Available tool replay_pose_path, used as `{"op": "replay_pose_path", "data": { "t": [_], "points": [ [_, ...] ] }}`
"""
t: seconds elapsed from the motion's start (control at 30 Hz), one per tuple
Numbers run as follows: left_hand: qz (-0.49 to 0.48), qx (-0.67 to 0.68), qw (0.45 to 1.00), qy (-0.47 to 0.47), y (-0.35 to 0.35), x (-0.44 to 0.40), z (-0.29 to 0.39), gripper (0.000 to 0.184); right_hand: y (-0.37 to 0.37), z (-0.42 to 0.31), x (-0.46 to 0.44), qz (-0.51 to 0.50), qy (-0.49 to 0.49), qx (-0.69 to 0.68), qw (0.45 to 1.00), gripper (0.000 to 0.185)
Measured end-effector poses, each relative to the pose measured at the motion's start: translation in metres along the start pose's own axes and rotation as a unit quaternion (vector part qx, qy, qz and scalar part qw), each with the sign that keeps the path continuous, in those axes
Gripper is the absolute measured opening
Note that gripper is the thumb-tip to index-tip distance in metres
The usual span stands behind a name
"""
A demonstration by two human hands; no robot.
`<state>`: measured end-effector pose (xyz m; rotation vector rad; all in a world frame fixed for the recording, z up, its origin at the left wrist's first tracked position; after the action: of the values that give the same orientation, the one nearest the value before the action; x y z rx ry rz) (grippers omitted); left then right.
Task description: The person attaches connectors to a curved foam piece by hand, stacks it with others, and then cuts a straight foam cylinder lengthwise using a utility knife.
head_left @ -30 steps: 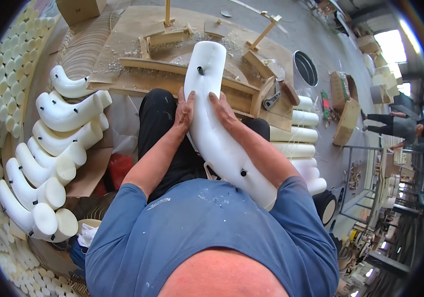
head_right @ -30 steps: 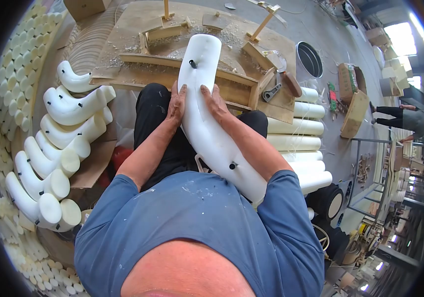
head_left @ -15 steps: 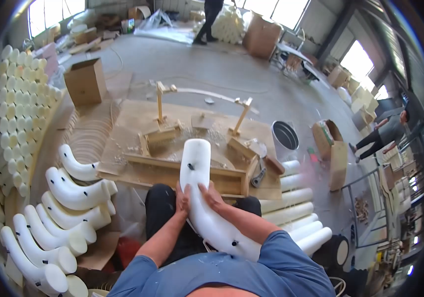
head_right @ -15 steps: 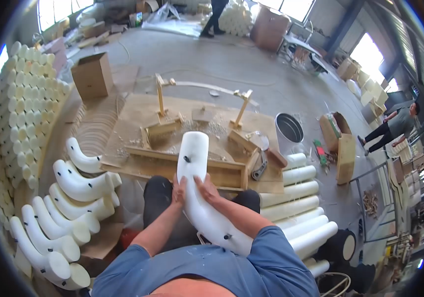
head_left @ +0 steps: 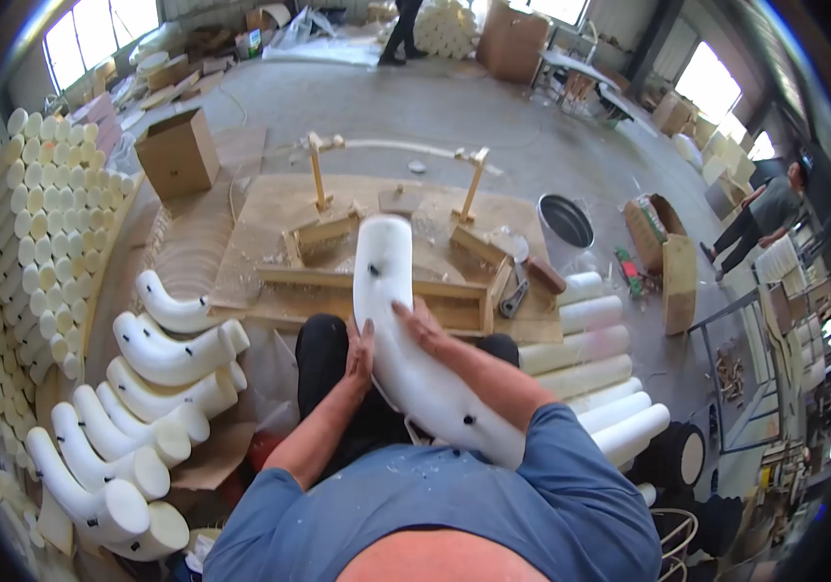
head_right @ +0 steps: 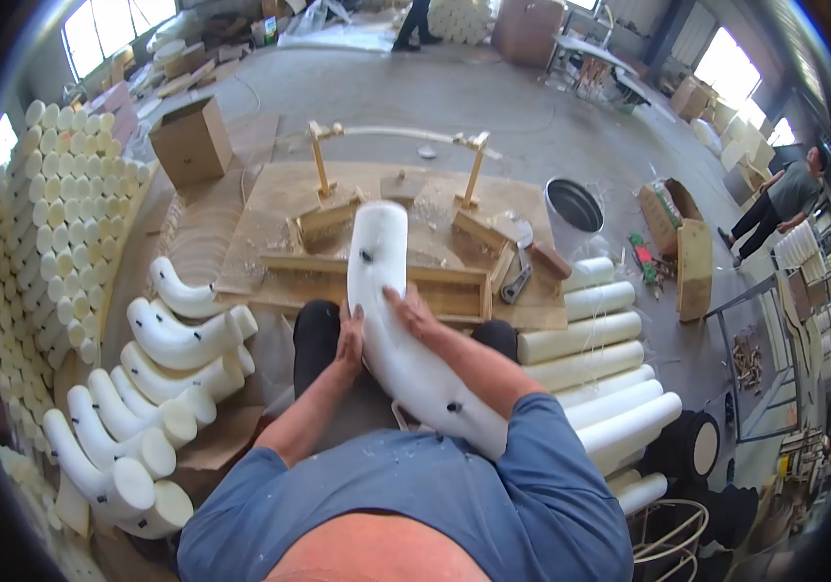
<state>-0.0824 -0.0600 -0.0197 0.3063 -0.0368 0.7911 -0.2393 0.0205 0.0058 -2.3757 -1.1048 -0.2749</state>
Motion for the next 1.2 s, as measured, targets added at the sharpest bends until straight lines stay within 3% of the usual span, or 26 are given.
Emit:
{"op": "replay_pose_path", "data": {
  "t": [0.1,0.23,0.3,0.33,0.37,0.43,0.5,0.77,0.83,0.97,1.1,1.2],
  "points": [
    [0.009,0.006,0.994,0.104,0.001,-0.004,0.007,0.072,-0.002,-0.018,-0.029,0.054,-0.058,0.03,0.996,0.074],
    [0.039,-0.067,0.989,0.13,-0.019,-0.037,-0.009,0.075,-0.001,-0.044,-0.037,0.037,-0.012,-0.096,0.995,0.077],
    [-0.002,0.035,0.999,-0.037,-0.011,-0.032,0.011,0.075,0.004,-0.041,-0.022,0.015,0.069,-0.116,0.991,0.078],
    [0.004,0.002,0.997,-0.071,-0.006,-0.024,0.023,0.077,0.008,-0.017,-0.037,-0.035,0.076,-0.114,0.99,0.072],
    [0.005,0.007,0.997,-0.078,-0.005,-0.026,0.016,0.077,0.005,-0.008,-0.033,-0.034,0.083,-0.11,0.99,0.072],
    [0.036,-0.043,0.996,-0.068,-0.008,-0.034,0.002,0.079,0.012,0.007,-0.018,-0.148,0.083,-0.157,0.973,0.064],
    [0.045,-0.047,0.995,-0.071,-0.007,-0.032,0.005,0.084,0.012,0.01,-0.01,-0.16,0.079,-0.145,0.973,0.059],
    [0.09,-0.153,0.984,-0.014,-0.003,-0.027,0.016,0.087,0.025,0.032,-0.022,-0.109,0.035,-0.089,0.989,0.061],
    [0.097,-0.159,0.982,-0.013,-0.002,-0.028,0.012,0.086,0.024,0.033,-0.02,-0.021,0.005,-0.016,1.0,0.064],
    [0.134,-0.226,0.965,0.011,-0.002,-0.031,0.002,0.083,0.029,0.029,-0.015,0.033,0.009,0.035,0.999,0.07],
    [0.138,-0.246,0.959,0.035,-0.004,-0.03,0.0,0.083,0.021,0.02,-0.012,0.014,0.002,0.046,0.999,0.071],
    [0.082,-0.161,0.984,0.011,-0.006,-0.034,0.004,0.084,0.015,0.02,-0.021,-0.025,-0.001,0.043,0.999,0.071]
  ]
}}
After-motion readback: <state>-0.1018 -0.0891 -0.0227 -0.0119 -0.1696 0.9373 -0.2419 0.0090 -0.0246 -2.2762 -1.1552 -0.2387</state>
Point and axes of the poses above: each hand's wrist, its own x-axis away from the middle knuckle, its own y-axis out of the palm, z = x × y, the point moved 4 cm from there along -x, towards the middle knuckle, and after that the axes turned 2 degrees about -z, right-handed, at the moved point
